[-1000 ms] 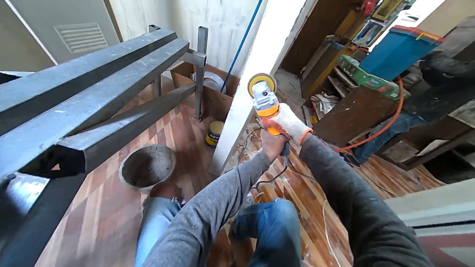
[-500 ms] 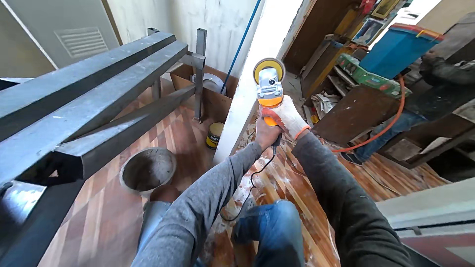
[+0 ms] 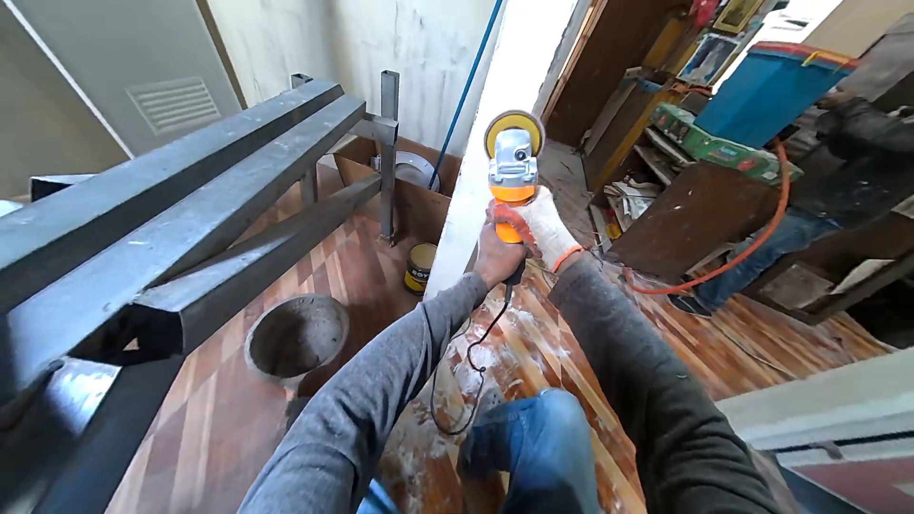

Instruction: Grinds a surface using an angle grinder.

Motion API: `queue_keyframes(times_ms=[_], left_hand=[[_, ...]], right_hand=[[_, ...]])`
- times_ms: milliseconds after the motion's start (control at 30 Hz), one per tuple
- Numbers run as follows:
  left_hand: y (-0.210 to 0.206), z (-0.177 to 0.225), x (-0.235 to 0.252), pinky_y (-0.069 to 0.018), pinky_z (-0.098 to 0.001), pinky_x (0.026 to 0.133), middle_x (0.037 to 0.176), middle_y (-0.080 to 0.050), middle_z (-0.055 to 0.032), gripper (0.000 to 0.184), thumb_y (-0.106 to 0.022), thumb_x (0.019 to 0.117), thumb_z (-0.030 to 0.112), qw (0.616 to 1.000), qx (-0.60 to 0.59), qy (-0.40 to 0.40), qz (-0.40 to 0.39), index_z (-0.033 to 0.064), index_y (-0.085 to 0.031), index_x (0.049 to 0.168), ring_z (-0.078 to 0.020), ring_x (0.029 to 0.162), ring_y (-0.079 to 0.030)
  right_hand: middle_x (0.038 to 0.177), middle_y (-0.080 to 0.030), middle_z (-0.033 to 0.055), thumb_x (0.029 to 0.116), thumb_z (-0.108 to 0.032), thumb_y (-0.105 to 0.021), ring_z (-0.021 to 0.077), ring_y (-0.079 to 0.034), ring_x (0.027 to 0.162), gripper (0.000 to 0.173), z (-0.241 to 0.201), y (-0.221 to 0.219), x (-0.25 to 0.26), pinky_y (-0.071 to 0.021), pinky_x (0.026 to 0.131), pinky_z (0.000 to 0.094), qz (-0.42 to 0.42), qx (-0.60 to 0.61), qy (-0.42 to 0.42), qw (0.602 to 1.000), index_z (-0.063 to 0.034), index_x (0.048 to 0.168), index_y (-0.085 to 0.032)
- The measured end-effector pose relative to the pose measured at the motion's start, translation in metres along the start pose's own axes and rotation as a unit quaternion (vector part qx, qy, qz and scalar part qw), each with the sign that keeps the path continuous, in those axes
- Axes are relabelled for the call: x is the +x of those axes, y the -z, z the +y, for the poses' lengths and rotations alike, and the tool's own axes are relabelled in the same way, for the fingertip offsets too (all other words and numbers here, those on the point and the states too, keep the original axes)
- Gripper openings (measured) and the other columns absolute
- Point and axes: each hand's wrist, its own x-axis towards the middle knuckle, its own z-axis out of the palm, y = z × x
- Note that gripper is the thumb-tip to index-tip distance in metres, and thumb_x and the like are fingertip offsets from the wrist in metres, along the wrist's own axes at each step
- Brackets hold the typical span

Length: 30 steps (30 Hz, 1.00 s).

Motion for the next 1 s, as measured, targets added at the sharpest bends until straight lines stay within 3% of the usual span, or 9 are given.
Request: queue_keyframes(times_ms=[100, 200, 300, 400, 500, 567, 667, 833, 1000], left_hand=[[0.004, 0.009, 0.001, -0.0584, -0.0416, 0.066, 0.082, -0.069, -0.0091, 0.034, -0.082, 0.0690, 0.001, 1.000, 0.014, -0.005, -0.004, 0.0037, -0.065, 0.098, -0.0191, 0.072, -0.068], [0.009, 0.037, 0.012, -0.0563, -0.0393, 0.058, 0.077, -0.069, -0.0075, 0.025, -0.080, 0.0719, 0.003, 0.998, 0.029, -0.054, -0.019, 0.0056, -0.066, 0.093, -0.0182, 0.066, -0.067], [0.009, 0.054, 0.027, -0.0553, -0.0398, 0.060, 0.080, -0.069, -0.0081, 0.028, -0.078, 0.0702, 0.003, 0.994, 0.025, -0.104, -0.016, 0.0045, -0.066, 0.095, -0.0191, 0.068, -0.067], [-0.004, 0.049, 0.039, -0.0600, -0.0379, 0.063, 0.078, -0.070, -0.0061, 0.034, -0.079, 0.0630, 0.002, 0.995, -0.036, -0.089, 0.015, 0.0043, -0.065, 0.094, -0.0157, 0.069, -0.069], [-0.010, 0.037, 0.014, -0.0553, -0.0402, 0.058, 0.083, -0.069, -0.0105, 0.035, -0.075, 0.0715, 0.004, 0.995, -0.090, -0.038, 0.026, 0.0043, -0.064, 0.104, -0.0211, 0.070, -0.067], [-0.014, 0.016, 0.008, -0.0571, -0.0409, 0.064, 0.088, -0.069, -0.0098, 0.037, -0.077, 0.0753, 0.006, 0.992, -0.113, -0.023, 0.040, 0.0054, -0.063, 0.109, -0.0201, 0.076, -0.067], [-0.010, 0.011, 0.008, -0.0576, -0.0392, 0.065, 0.083, -0.069, -0.0075, 0.030, -0.078, 0.0731, 0.002, 0.991, -0.117, -0.006, 0.058, 0.0051, -0.064, 0.099, -0.0175, 0.074, -0.068], [0.011, 0.051, 0.016, -0.0535, -0.0370, 0.055, 0.076, -0.067, -0.0072, 0.024, -0.074, 0.0722, 0.004, 0.998, -0.044, -0.047, 0.015, 0.0056, -0.065, 0.093, -0.0178, 0.065, -0.065], [0.012, 0.058, 0.048, -0.0579, -0.0347, 0.062, 0.073, -0.069, -0.0028, 0.024, -0.077, 0.0638, 0.002, 0.990, -0.066, -0.121, 0.040, 0.0067, -0.065, 0.085, -0.0116, 0.067, -0.068]], right_hand=[[0.096, -0.068, 0.0087, 0.0835, -0.026, -0.083, 0.0180, -0.065, 0.077, 0.052, -0.011, 0.001, 0.003, -0.0555, 0.065, 0.0388, 0.008, 0.011, 0.036, 0.999, -0.0096, 0.127, -0.059], [0.101, -0.073, 0.0084, 0.0744, -0.018, -0.087, 0.0166, -0.072, 0.091, 0.055, -0.035, 0.008, 0.039, -0.0624, 0.083, 0.0380, 0.049, 0.092, 0.070, 0.992, -0.0034, 0.121, -0.062], [0.101, -0.074, 0.0083, 0.0715, -0.020, -0.089, 0.0165, -0.073, 0.091, 0.058, -0.051, 0.020, 0.054, -0.0629, 0.084, 0.0381, 0.074, 0.105, 0.088, 0.988, -0.0028, 0.120, -0.063], [0.099, -0.074, 0.0065, 0.0705, -0.021, -0.089, 0.0140, -0.072, 0.090, 0.056, -0.056, 0.025, 0.060, -0.0627, 0.083, 0.0364, 0.062, 0.047, 0.098, 0.992, -0.0041, 0.118, -0.064], [0.098, -0.072, 0.0084, 0.0723, -0.026, -0.089, 0.0184, -0.071, 0.090, 0.050, -0.056, 0.016, 0.056, -0.0601, 0.083, 0.0439, 0.025, -0.070, 0.081, 0.994, -0.0058, 0.111, -0.067], [0.093, -0.072, 0.0098, 0.0708, -0.027, -0.090, 0.0224, -0.070, 0.087, 0.046, -0.051, 0.004, 0.054, -0.0590, 0.081, 0.0492, -0.007, -0.116, 0.087, 0.989, -0.0057, 0.105, -0.068], [0.094, -0.072, 0.0087, 0.0734, -0.028, -0.088, 0.0209, -0.070, 0.088, 0.043, -0.046, -0.006, 0.055, -0.0583, 0.081, 0.0475, -0.025, -0.125, 0.096, 0.987, -0.0069, 0.105, -0.068], [0.097, -0.072, 0.0076, 0.0740, -0.027, -0.088, 0.0169, -0.071, 0.089, 0.048, -0.063, 0.008, 0.060, -0.0600, 0.082, 0.0410, 0.034, -0.044, 0.092, 0.994, -0.0053, 0.111, -0.066], [0.093, -0.073, 0.0065, 0.0666, -0.026, -0.089, 0.0161, -0.072, 0.084, 0.054, -0.087, 0.015, 0.067, -0.0622, 0.077, 0.0396, 0.063, -0.006, 0.094, 0.994, -0.0048, 0.111, -0.065]])
